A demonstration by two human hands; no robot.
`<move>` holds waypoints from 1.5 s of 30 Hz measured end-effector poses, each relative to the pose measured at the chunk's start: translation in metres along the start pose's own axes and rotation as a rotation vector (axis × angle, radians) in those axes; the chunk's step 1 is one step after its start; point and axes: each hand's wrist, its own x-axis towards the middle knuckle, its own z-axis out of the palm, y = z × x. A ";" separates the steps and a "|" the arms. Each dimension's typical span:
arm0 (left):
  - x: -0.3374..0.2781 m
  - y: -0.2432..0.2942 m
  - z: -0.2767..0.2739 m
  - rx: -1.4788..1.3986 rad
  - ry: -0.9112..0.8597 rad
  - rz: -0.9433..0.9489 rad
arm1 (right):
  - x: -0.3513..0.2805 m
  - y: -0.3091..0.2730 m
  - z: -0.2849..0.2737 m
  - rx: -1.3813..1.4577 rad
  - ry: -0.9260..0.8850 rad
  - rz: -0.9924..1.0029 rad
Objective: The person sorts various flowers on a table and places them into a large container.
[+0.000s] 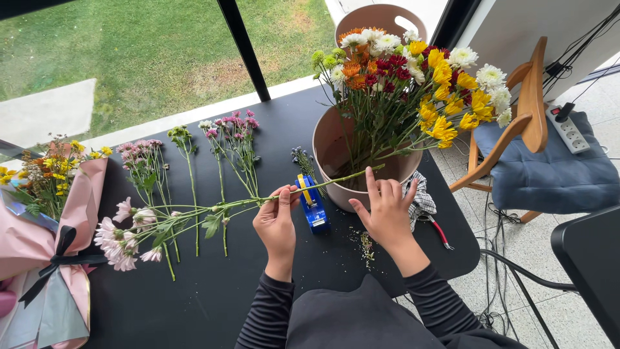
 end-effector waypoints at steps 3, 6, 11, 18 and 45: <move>0.000 0.002 0.001 0.001 0.003 -0.008 | -0.001 0.000 0.002 -0.006 0.009 0.003; 0.000 0.003 0.000 0.011 0.001 -0.012 | 0.001 -0.001 -0.001 0.049 0.001 0.012; -0.001 0.002 0.001 0.000 0.031 -0.028 | -0.001 0.000 0.003 0.031 -0.004 -0.003; -0.002 -0.001 0.003 -0.041 0.064 -0.064 | -0.001 0.000 0.005 -0.010 -0.010 -0.025; -0.005 -0.009 0.001 -0.020 0.101 -0.029 | -0.003 0.000 0.005 -0.006 0.024 -0.043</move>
